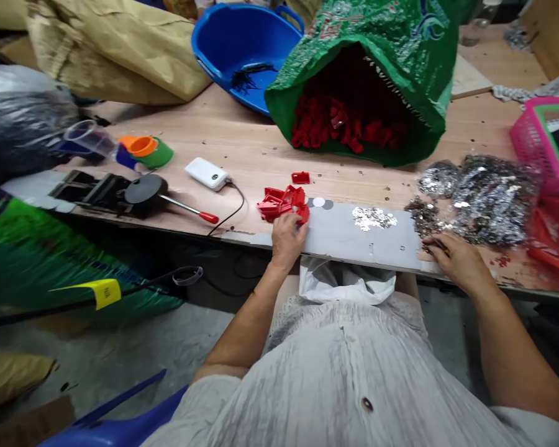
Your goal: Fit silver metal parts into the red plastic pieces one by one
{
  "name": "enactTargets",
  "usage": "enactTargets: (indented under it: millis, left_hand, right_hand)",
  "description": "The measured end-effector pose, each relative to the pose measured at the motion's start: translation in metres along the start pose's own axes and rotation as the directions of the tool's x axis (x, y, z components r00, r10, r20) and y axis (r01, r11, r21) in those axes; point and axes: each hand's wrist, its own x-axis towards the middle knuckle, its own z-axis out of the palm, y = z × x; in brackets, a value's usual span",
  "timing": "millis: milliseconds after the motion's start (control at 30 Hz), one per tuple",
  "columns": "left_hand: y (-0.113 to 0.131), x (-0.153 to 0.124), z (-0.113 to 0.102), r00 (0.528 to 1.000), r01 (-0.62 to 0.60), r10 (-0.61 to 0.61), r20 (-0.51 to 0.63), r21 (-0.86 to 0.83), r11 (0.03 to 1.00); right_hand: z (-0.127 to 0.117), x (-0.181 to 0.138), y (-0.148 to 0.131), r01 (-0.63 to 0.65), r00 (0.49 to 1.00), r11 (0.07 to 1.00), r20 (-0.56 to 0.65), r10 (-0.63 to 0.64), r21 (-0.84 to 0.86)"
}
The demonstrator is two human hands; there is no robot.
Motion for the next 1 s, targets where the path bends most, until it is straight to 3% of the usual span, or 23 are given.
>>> enactTargets:
  millis: [100,233,333,433,533,800,1000]
  left_hand:
    - [0.007,-0.002,-0.003,0.985,0.173,-0.167,0.047,-0.302,0.938]
    - [0.034,-0.009,-0.005,0.912,0.406,-0.306,0.271,-0.688,0.601]
    - [0.056,-0.016,-0.006,0.833,0.550,-0.314,0.455,-0.739,0.388]
    - [0.069,-0.023,-0.003,0.798,0.602,-0.277,0.536,-0.734,0.313]
    - [0.073,-0.030,0.002,0.800,0.600,-0.230,0.554,-0.730,0.327]
    - [0.084,-0.044,0.015,0.860,0.474,-0.121,0.496,-0.689,0.548]
    - [0.088,-0.049,0.020,0.923,0.260,-0.001,0.385,-0.622,0.738]
  right_hand:
    - [-0.001,0.000,-0.001,-0.063,0.998,0.998,-0.011,0.063,-0.011]
    - [-0.002,-0.001,-0.005,-0.091,0.993,0.996,-0.074,0.090,-0.012]
    - [-0.003,-0.003,-0.009,-0.100,0.987,0.995,-0.129,0.099,0.000]
    - [-0.003,-0.005,-0.010,-0.123,0.979,0.992,-0.160,0.124,0.016]
    - [-0.001,-0.006,-0.008,-0.109,0.979,0.994,-0.170,0.108,0.004]
    - [0.004,-0.007,0.000,-0.091,0.980,0.995,-0.178,0.083,-0.039]
    - [0.004,-0.008,-0.003,-0.140,0.975,0.988,-0.181,0.126,-0.062]
